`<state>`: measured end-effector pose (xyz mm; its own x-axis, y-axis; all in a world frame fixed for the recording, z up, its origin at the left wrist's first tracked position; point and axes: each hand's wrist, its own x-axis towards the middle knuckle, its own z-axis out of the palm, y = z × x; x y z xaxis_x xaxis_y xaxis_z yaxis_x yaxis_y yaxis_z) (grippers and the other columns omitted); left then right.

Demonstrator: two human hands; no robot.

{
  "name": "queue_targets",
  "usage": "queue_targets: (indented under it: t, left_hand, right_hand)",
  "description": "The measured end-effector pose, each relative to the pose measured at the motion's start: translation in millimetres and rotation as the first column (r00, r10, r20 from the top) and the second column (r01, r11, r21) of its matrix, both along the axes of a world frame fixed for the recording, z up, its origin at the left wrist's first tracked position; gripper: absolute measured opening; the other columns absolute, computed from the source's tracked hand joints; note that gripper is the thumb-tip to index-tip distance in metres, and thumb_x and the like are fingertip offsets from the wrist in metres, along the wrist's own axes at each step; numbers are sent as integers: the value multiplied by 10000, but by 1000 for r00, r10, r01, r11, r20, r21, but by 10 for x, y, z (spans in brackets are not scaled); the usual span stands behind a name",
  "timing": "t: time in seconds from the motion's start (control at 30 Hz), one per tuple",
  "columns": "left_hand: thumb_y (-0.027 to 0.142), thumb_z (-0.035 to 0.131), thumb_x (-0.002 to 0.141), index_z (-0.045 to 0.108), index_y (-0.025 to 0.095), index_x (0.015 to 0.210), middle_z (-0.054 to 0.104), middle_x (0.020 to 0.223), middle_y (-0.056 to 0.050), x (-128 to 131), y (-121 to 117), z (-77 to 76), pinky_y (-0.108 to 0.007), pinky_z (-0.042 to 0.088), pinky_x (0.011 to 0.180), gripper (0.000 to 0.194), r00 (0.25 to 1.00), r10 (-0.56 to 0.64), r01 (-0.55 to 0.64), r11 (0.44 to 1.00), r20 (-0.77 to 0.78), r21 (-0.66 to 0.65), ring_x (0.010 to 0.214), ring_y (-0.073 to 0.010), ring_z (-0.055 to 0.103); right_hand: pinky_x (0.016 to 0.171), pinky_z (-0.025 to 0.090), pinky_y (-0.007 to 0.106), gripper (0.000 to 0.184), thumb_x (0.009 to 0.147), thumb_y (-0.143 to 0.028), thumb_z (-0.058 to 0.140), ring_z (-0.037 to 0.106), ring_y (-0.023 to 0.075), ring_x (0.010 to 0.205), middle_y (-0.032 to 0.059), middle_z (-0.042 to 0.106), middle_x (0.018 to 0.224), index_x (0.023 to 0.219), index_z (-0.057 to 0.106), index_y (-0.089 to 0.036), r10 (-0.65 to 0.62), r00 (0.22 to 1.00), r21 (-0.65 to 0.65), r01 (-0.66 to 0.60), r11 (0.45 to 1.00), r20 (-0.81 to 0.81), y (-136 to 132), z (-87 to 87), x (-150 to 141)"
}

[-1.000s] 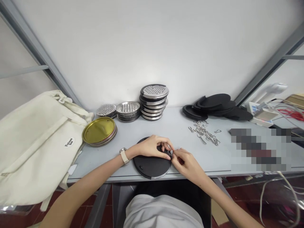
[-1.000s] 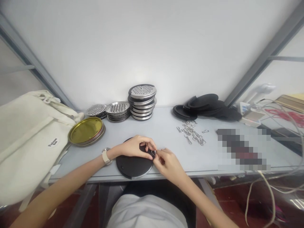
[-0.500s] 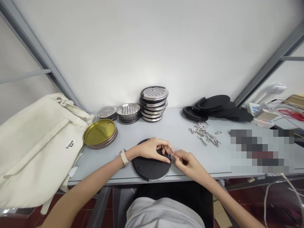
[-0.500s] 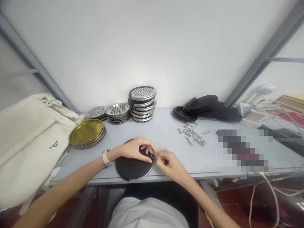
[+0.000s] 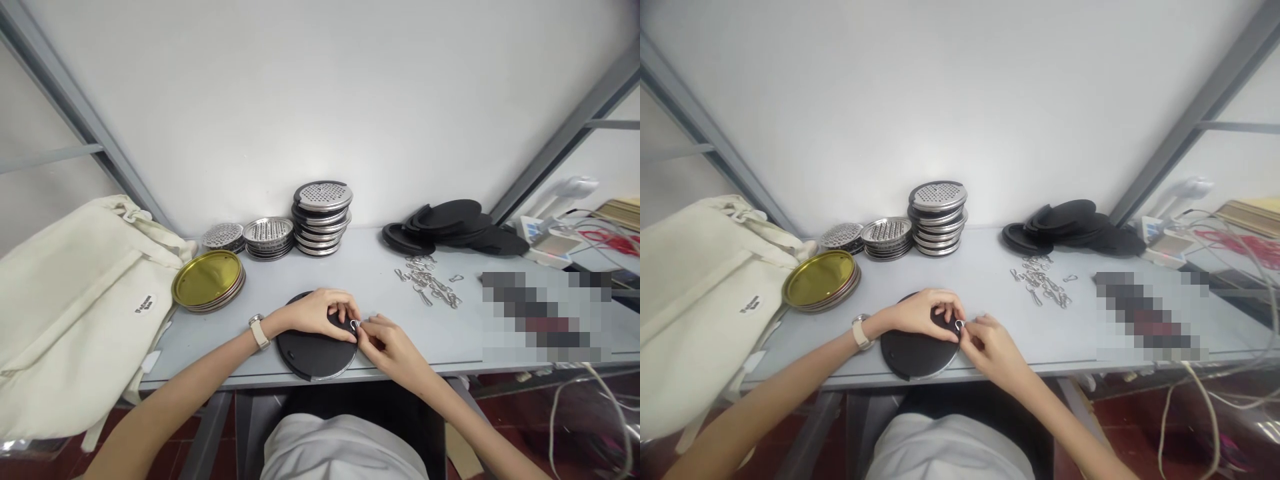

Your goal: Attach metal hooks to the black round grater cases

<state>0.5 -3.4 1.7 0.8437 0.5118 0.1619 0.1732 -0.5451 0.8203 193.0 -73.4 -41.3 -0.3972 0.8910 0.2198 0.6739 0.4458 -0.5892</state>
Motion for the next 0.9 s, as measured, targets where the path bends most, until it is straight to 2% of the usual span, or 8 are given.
queue_targets:
  t: [0.13, 0.27, 0.4, 0.57, 0.9]
  left_hand:
    - [258, 757, 674, 621, 148, 992, 631, 910, -31, 4, 4, 0, -210, 420, 672, 362, 1000, 17, -17, 1000, -9, 6, 718, -90, 549]
    - [287, 772, 654, 610, 158, 1011, 589, 837, -8, 9, -1, -6, -215, 427, 669, 413, 998, 51, -50, 999, -23, 12, 715, -98, 551]
    - [304, 771, 656, 604, 162, 1020, 573, 825, -7, 9, -4, -18, -224, 437, 673, 424, 998, 55, -54, 998, -20, 17, 725, -106, 559]
    - [334, 768, 657, 600, 156, 1016, 591, 880, -32, 5, -6, -13, -234, 454, 679, 434, 998, 55, -54, 998, -15, 27, 747, -117, 571]
    - [308, 783, 633, 596, 149, 1011, 606, 901, -43, 2, -4, -28, -251, 482, 725, 451, 998, 55, -56, 998, 30, 24, 759, -121, 575]
  right_hand:
    - [596, 328, 263, 362, 926, -286, 369, 421, 143, 587, -32, 359, 537, 584, 277, -209, -51, 998, -14, 50, 999, -43, 9, -9, -20]
    - [577, 316, 256, 352, 931, -299, 354, 431, 138, 580, -27, 403, 552, 593, 314, -206, -102, 994, -34, 100, 994, -46, 16, 0, -41]
    - [542, 289, 252, 359, 937, -318, 329, 400, 123, 532, -30, 420, 542, 598, 358, -202, -94, 995, -86, 90, 992, -38, 36, 30, -52]
    - [483, 219, 252, 374, 935, -362, 309, 307, 103, 479, -45, 348, 520, 596, 324, -205, -74, 996, -166, 65, 984, -48, 70, 67, -54]
    - [483, 209, 240, 359, 910, -334, 347, 294, 91, 487, -51, 328, 521, 580, 321, -196, -102, 993, -186, 90, 978, -56, 68, 91, -72]
